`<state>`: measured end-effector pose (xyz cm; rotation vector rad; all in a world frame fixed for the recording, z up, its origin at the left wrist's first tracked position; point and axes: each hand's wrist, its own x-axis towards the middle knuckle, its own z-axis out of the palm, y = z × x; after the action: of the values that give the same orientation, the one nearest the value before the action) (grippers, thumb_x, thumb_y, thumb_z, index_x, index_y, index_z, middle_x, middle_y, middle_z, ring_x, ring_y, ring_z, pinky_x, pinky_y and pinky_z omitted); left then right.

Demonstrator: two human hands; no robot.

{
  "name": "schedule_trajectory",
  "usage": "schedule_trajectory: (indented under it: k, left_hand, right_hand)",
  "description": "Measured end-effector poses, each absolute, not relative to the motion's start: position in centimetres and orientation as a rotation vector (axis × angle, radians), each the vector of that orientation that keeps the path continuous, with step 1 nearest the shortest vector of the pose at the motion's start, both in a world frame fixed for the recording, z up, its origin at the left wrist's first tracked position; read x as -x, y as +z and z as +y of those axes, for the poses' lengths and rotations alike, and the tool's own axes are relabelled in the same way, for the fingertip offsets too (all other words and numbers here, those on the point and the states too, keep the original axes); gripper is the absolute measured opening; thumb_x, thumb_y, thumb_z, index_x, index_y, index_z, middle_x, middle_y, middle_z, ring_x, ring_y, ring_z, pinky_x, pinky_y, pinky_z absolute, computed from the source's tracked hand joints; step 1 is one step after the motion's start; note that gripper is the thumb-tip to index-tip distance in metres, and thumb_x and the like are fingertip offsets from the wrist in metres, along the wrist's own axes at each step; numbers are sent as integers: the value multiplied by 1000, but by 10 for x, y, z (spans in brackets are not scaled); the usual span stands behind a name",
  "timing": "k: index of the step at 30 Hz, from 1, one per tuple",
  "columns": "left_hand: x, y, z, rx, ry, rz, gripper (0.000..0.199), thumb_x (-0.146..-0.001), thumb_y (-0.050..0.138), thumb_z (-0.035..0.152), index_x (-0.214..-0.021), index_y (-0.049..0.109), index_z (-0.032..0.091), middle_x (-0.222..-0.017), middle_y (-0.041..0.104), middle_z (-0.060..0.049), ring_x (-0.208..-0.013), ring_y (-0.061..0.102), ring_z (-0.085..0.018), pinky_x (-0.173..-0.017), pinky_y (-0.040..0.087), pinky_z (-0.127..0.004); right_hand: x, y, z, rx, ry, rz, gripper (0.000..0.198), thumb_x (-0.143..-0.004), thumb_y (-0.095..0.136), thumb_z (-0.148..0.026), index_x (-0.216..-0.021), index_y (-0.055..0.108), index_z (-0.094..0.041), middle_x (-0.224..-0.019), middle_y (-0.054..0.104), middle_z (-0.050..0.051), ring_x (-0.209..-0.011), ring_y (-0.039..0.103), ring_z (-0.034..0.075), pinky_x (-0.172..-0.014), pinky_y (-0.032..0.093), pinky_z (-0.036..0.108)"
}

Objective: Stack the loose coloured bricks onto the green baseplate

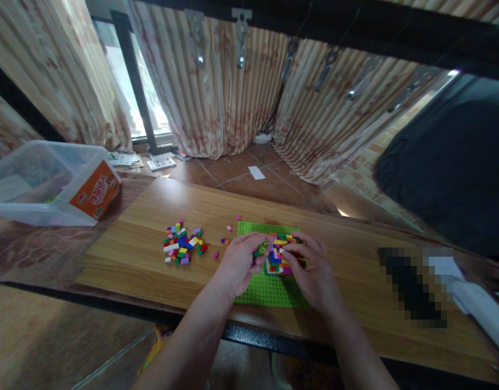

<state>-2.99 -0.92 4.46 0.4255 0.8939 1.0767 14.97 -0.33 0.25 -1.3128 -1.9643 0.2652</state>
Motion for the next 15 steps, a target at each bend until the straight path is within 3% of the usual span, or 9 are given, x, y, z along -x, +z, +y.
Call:
schedule_trajectory:
  k: [15]
  left_hand:
    - [21, 47, -11, -500, 998, 990, 14, -78, 59, 25, -74, 61, 12, -56, 46, 3, -37, 30, -2, -39, 9, -18]
  right_hand:
    - [-160, 11, 0, 1354, 86, -1963, 20, -90, 57, -34, -77, 65, -22, -117, 65, 12, -113, 55, 27, -97, 43, 49]
